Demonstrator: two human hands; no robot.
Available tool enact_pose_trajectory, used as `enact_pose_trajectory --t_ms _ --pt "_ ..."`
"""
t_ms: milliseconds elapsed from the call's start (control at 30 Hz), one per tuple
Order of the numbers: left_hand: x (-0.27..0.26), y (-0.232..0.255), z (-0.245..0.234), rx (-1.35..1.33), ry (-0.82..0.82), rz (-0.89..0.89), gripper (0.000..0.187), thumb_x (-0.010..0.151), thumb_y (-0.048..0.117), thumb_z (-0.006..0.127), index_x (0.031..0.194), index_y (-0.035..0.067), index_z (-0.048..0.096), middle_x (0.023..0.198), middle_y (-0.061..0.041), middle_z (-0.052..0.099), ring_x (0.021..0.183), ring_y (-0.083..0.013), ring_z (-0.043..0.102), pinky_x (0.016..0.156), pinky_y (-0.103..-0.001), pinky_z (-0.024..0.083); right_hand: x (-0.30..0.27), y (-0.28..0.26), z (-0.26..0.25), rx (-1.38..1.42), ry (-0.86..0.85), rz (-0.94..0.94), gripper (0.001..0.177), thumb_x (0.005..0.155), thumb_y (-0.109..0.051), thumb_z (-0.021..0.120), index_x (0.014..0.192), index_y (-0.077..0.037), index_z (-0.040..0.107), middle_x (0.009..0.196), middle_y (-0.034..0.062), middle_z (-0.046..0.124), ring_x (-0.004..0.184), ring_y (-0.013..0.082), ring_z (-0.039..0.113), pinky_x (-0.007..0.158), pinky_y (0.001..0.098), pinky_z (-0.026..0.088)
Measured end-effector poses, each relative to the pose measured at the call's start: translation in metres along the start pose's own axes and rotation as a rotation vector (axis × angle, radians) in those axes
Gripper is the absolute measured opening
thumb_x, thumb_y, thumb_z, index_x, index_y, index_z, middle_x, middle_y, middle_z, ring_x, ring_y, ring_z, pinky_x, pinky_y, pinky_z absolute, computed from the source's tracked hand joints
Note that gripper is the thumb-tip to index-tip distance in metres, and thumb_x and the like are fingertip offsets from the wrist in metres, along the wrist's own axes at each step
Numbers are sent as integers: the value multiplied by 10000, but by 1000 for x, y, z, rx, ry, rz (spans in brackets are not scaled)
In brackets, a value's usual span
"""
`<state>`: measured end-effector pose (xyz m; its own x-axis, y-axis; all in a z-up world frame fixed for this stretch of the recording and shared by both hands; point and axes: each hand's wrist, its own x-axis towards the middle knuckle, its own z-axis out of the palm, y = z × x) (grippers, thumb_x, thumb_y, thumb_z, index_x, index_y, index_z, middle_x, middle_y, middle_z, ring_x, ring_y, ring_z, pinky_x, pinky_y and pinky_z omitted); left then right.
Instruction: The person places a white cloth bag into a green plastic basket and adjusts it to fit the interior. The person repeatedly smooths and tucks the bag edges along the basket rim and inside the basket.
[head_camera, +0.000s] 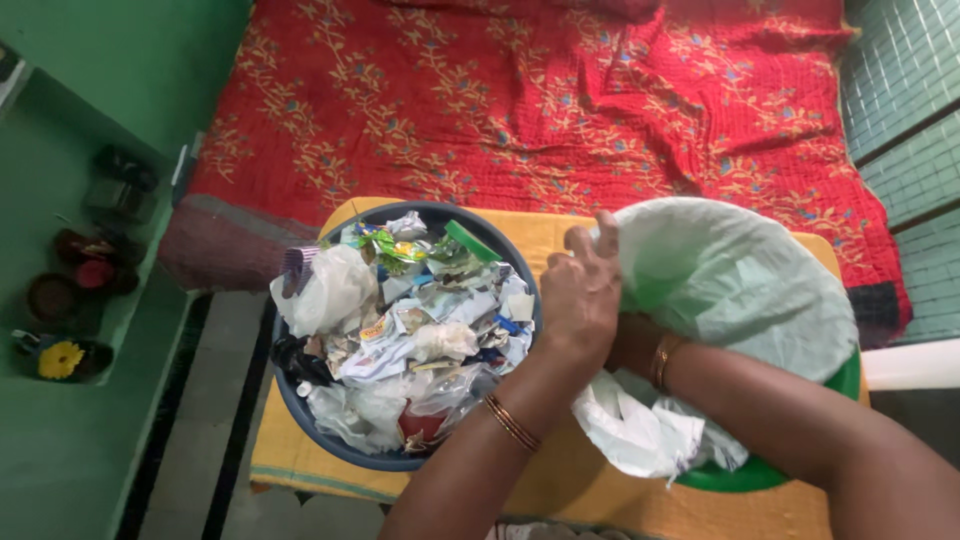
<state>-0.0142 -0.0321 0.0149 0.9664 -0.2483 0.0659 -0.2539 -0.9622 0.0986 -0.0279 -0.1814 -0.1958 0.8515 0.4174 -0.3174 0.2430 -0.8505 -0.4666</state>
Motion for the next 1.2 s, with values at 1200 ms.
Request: enact_pose_trajectory --t_ms 1200 --pt "12 5 6 -1 16 -20 777 861 178 707 1512 89 293 1105 -156 575 776 -270 707 503 -338 600 28 14 -3 545 200 -59 323 1032 -216 515 1328 -129 608 1266 52 628 1218 136 568 1032 296 436"
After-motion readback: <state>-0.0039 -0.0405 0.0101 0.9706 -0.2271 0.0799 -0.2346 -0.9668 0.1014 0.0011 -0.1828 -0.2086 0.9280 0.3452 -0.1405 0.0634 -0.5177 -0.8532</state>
